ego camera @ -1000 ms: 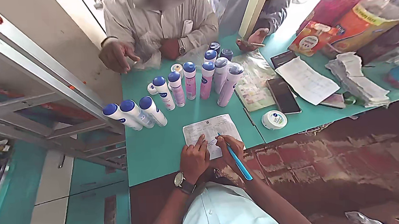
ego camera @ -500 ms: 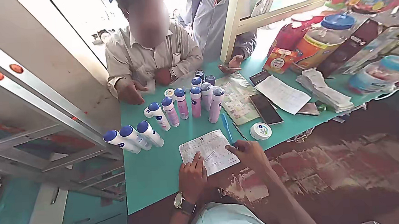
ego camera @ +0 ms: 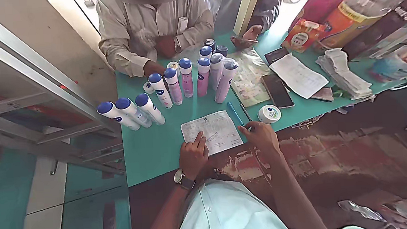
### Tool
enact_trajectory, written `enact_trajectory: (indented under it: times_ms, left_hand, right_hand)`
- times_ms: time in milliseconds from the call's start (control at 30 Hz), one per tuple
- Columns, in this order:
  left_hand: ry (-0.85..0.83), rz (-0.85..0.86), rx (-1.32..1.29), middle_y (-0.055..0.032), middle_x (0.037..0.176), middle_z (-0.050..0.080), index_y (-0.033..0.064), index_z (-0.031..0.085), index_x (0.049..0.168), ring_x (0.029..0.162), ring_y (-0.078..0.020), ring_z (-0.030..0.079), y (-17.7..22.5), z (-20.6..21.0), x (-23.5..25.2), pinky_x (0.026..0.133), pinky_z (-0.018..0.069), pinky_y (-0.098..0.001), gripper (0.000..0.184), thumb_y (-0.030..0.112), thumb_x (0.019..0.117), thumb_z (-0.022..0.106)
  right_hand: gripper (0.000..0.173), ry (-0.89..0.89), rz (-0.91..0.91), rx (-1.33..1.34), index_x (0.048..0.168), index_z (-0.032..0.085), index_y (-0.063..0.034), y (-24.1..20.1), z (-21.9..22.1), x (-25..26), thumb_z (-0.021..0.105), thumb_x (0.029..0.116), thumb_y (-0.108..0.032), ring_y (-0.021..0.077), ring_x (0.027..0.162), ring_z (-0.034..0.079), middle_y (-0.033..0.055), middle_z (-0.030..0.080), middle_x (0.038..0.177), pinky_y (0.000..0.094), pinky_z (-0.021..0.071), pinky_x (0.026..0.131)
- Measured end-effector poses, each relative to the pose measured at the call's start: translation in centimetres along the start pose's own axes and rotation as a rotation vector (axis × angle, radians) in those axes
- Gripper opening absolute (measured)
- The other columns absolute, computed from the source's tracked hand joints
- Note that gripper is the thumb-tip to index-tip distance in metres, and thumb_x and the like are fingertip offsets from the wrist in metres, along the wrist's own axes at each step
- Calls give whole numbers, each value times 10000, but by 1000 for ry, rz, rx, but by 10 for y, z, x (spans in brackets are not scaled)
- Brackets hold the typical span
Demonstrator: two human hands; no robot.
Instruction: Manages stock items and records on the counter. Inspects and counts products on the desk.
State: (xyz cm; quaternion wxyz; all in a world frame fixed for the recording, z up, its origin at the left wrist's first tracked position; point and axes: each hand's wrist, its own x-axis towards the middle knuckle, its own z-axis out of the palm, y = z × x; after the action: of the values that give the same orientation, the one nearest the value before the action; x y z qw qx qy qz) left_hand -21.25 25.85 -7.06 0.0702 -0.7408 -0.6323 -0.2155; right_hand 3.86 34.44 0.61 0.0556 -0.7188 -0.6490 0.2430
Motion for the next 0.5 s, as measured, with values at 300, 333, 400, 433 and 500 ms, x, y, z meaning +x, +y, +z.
enact_trajectory:
  times_ms: [300,333,400,433,500]
  left_hand:
    - [-5,-8,-6,50,1371,679,177,772,1212,685,-169,681,1,-2,1,640,504,-382,363,236,971,507]
    - [-6,-7,-7,48,1370,679,176,773,1212,686,-170,684,1,-3,1,642,507,-383,362,237,971,509]
    - [-11,-5,-3,47,1374,677,178,773,1212,693,-170,687,1,-3,1,644,511,-382,360,239,970,514]
    - [-8,-3,3,47,1371,679,178,775,1208,693,-170,688,1,-3,1,639,509,-381,359,238,966,517]
    - [-7,1,10,47,1372,678,177,775,1205,691,-172,686,1,-3,1,634,505,-381,358,237,962,519]
  right_hand:
    - [434,28,-17,-2,1060,730,-90,2,9,3,635,977,-506,351,842,672,153,704,896,590,500,747]
    - [436,24,-15,-10,1060,729,-91,1,9,3,631,978,-508,352,842,672,153,704,894,592,499,745]
    - [438,12,-9,-32,1067,723,-91,0,8,3,619,984,-509,357,851,674,153,704,898,599,494,744]
    - [437,8,-8,-43,1071,721,-90,-1,8,3,608,990,-504,364,856,676,157,705,902,602,494,742]
    - [441,-4,-5,-62,1098,710,-78,-2,8,2,568,1016,-488,390,891,681,179,708,936,616,492,753]
